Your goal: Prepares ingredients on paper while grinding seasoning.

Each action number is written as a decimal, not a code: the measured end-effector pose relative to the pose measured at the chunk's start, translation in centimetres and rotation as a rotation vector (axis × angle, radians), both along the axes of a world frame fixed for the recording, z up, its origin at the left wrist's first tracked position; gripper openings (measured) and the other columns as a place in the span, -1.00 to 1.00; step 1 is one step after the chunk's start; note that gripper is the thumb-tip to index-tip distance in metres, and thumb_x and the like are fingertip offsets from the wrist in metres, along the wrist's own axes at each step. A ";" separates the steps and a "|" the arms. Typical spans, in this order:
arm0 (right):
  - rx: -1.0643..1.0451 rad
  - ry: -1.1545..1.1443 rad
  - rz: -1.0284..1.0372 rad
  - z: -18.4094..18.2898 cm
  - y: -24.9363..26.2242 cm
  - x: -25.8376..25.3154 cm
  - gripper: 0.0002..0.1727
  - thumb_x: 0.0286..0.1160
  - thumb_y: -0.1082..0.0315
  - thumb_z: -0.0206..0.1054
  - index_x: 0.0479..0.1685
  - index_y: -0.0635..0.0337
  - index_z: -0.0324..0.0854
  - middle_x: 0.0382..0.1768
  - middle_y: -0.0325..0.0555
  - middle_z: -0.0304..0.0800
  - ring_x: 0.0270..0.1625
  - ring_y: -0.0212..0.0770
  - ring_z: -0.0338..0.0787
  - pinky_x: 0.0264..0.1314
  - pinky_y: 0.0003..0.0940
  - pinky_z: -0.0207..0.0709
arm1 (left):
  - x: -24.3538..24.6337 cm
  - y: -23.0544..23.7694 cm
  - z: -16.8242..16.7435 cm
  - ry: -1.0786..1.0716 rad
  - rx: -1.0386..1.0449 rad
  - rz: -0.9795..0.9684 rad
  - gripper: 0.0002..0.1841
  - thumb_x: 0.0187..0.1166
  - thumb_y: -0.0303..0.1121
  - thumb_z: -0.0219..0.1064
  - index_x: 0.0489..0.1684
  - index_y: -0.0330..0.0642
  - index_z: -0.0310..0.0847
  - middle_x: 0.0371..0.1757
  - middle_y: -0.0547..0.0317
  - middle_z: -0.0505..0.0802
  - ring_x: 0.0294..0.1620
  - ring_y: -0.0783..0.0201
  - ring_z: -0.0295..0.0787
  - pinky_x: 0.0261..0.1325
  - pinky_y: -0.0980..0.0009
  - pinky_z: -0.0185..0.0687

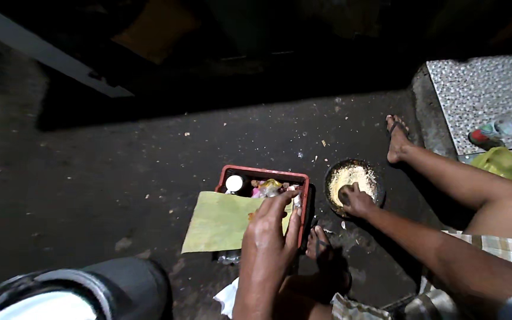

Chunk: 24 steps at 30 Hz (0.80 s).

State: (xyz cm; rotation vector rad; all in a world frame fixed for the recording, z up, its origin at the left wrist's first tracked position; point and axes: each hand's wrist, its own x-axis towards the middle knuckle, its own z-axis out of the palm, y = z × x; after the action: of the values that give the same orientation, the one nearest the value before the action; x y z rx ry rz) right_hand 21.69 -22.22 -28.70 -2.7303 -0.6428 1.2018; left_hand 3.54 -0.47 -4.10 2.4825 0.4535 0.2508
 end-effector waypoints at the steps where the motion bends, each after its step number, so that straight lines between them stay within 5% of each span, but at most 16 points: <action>1: -0.002 -0.016 0.090 -0.1 -0.7 -0.2 -0.25 0.46 -0.03 0.48 0.70 -0.16 0.39 0.78 0.33 0.12 0.37 0.47 0.64 0.20 0.34 0.63 | 0.0 0.0 -0.1 0.005 0.000 0.003 -0.66 0.64 -0.21 0.20 0.24 -0.09 0.75 0.04 0.10 0.88 -0.10 0.28 0.86 -0.07 0.34 0.79; 5: 0.043 -0.030 -0.104 1.2 0.9 3.3 -0.26 0.46 -0.01 0.48 0.68 -0.09 0.43 0.73 0.39 0.20 0.34 0.44 0.69 0.28 0.35 0.60 | 0.0 -0.1 -0.2 0.024 0.000 -0.003 -0.66 0.64 -0.21 0.21 0.23 -0.12 0.76 0.04 0.08 0.88 -0.13 0.27 0.86 -0.09 0.33 0.78; 9: 0.262 0.137 -0.407 1.6 2.5 8.4 -0.24 0.40 0.03 0.60 0.61 0.04 0.47 0.63 0.44 0.33 0.54 0.41 0.52 0.47 0.40 0.44 | -0.1 0.0 -0.1 0.020 -0.012 -0.004 -0.65 0.64 -0.21 0.21 0.24 -0.10 0.75 0.06 0.11 0.88 -0.12 0.29 0.86 -0.07 0.34 0.79; 13: 0.123 0.015 -0.253 1.3 3.6 5.7 -0.24 0.32 -0.03 0.61 0.60 -0.17 0.50 0.74 0.36 0.19 0.39 0.42 0.66 0.28 0.43 0.58 | -0.3 0.1 -0.1 0.005 -0.012 0.010 -0.64 0.65 -0.18 0.20 0.23 -0.11 0.76 0.03 0.10 0.88 -0.13 0.28 0.86 -0.08 0.32 0.78; 18: -0.014 -0.036 0.078 0.0 0.9 0.8 -0.24 0.42 -0.08 0.45 0.69 -0.18 0.41 0.76 0.31 0.15 0.25 0.38 0.73 0.15 0.28 0.67 | -0.1 0.5 0.0 -0.004 -0.030 0.005 -0.64 0.65 -0.17 0.19 0.24 -0.08 0.76 0.06 0.14 0.88 -0.09 0.31 0.86 -0.06 0.36 0.80; 24: 0.046 -0.115 -0.269 0.8 5.0 4.4 -0.22 0.41 -0.10 0.51 0.68 -0.11 0.42 0.76 0.39 0.14 0.34 0.43 0.69 0.26 0.33 0.62 | -0.8 0.2 0.2 -0.003 -0.037 0.004 -0.65 0.65 -0.18 0.19 0.24 -0.08 0.76 0.06 0.14 0.88 -0.07 0.31 0.86 -0.06 0.37 0.79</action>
State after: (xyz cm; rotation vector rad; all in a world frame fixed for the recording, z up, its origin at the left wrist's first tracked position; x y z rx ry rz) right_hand 26.12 -17.17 -27.86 -2.7510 -0.2944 0.9637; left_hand 2.70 -0.30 -3.89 2.4446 0.4581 0.2460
